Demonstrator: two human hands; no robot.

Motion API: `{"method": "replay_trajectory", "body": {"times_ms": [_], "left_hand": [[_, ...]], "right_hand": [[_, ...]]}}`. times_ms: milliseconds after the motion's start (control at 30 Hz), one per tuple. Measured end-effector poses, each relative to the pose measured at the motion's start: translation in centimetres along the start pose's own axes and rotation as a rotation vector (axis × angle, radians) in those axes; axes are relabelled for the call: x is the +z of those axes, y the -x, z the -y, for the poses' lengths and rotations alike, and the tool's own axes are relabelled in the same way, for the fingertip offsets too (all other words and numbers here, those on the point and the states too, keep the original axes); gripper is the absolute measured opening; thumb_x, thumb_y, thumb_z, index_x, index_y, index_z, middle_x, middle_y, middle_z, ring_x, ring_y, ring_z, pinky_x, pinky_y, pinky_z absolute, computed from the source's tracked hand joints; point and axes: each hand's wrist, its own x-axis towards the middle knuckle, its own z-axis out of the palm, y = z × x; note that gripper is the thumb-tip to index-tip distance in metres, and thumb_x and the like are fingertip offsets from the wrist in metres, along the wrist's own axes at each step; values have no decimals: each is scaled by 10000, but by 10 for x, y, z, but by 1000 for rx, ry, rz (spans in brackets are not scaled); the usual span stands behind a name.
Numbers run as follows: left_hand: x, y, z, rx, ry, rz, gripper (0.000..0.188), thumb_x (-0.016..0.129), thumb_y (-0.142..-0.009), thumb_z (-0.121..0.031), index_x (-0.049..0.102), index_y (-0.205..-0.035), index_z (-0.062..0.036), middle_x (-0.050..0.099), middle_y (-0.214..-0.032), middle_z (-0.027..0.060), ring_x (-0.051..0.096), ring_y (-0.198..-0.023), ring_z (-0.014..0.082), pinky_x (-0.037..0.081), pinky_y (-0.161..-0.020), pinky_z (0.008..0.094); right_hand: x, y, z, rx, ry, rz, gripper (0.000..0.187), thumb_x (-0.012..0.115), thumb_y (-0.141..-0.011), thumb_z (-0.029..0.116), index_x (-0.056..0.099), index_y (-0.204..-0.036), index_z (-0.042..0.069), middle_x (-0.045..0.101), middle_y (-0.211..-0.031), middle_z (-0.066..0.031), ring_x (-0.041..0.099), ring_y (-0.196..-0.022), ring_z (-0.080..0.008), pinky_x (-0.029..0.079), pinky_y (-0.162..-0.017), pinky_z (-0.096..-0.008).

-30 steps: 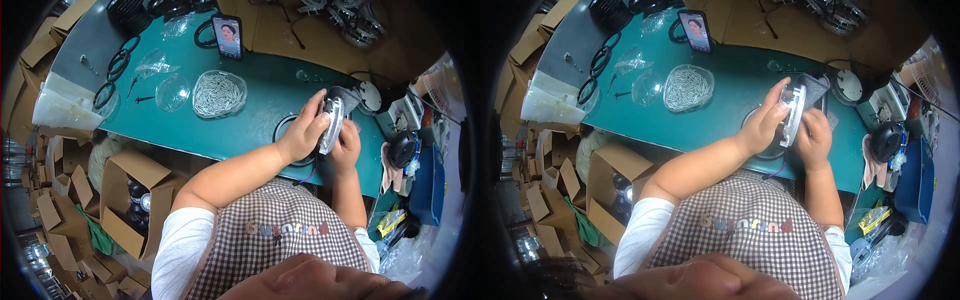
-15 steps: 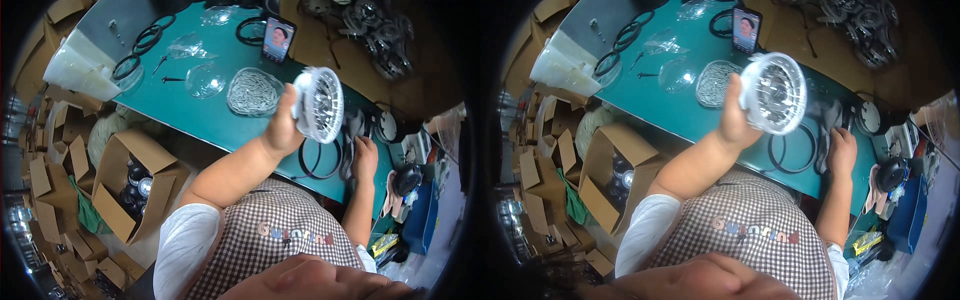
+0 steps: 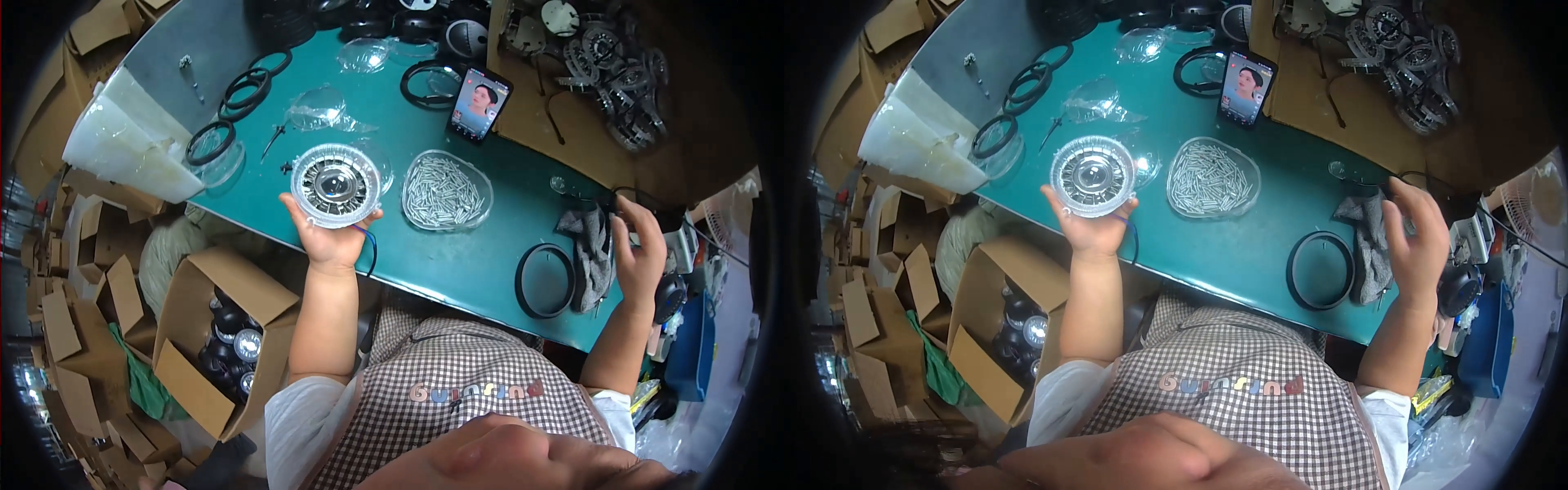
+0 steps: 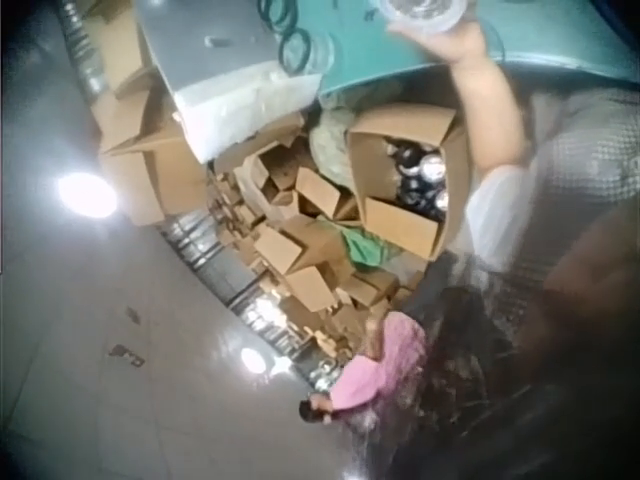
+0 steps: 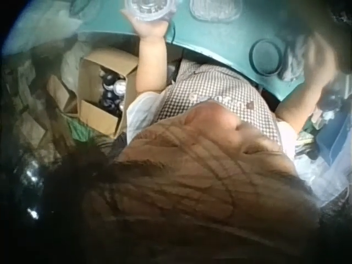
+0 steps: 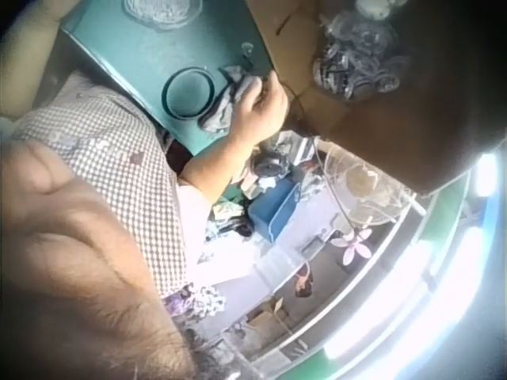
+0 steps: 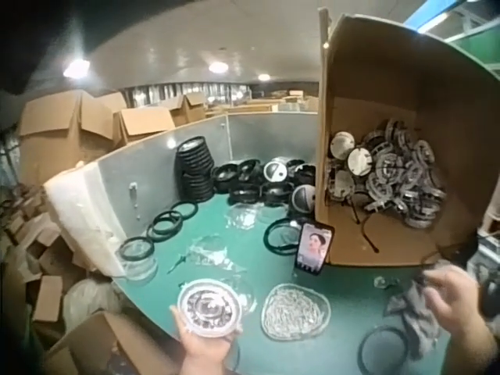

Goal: The person assembles circular LED lights by placing internal electronic components into a lamp housing, attaching a plastic lens, and fastening it with screws using an electric screwdriver.

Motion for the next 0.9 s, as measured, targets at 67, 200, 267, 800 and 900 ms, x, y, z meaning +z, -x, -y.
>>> {"method": "replay_trajectory", "body": {"times_ms": [67, 200, 267, 800, 900], "left_hand": [[-10, -8, -1, -30, 6, -27, 867, 418, -869, -807, 449, -1437, -153, 534, -1391, 143, 583, -1198, 422, 614, -730, 536], [-22, -17, -6, -19, 34, -148, 852, 405, -883, -800, 447, -1449, -164, 522, -1415, 128, 559, -1239, 386, 572, -857, 560], [-29, -21, -13, -1, -1, -162, 850, 406, -883, -799, 452, -1448, -166, 520, -1420, 120, 543, -1260, 372, 543, -908, 564], [-85, -30, -68, 71, -171, -81, 810, 353, -973, -694, 368, -1494, -74, 498, -1452, 131, 517, -1304, 302, 441, -1087, 488], [-88, -30, -68, 68, -172, -98, 792, 335, -989, -677, 370, -1488, -63, 511, -1435, 136, 524, -1296, 302, 440, -1086, 487]], "right_hand": [[14, -18, 24, -95, -58, 89, 286, 719, -842, 75, 700, -1122, 20, 708, -1003, -131, 684, -874, -245, 533, -796, -330], [45, -52, 67, -242, -73, 194, 275, 743, -815, 105, 712, -1080, 40, 710, -959, -130, 691, -861, -283, 542, -752, -350], [65, -70, 82, -308, -142, 307, 265, 752, -809, 127, 715, -1061, 57, 708, -938, -123, 691, -840, -283, 543, -716, -372], [322, -250, 202, -297, -264, 748, 418, 700, -889, 286, 656, -1269, 117, 678, -1162, -126, 665, -1033, -263, 534, -899, -386], [381, -278, 221, -351, -184, 721, 488, 687, -888, 332, 608, -1336, 157, 637, -1245, -131, 631, -1127, -301, 511, -974, -409]]}}
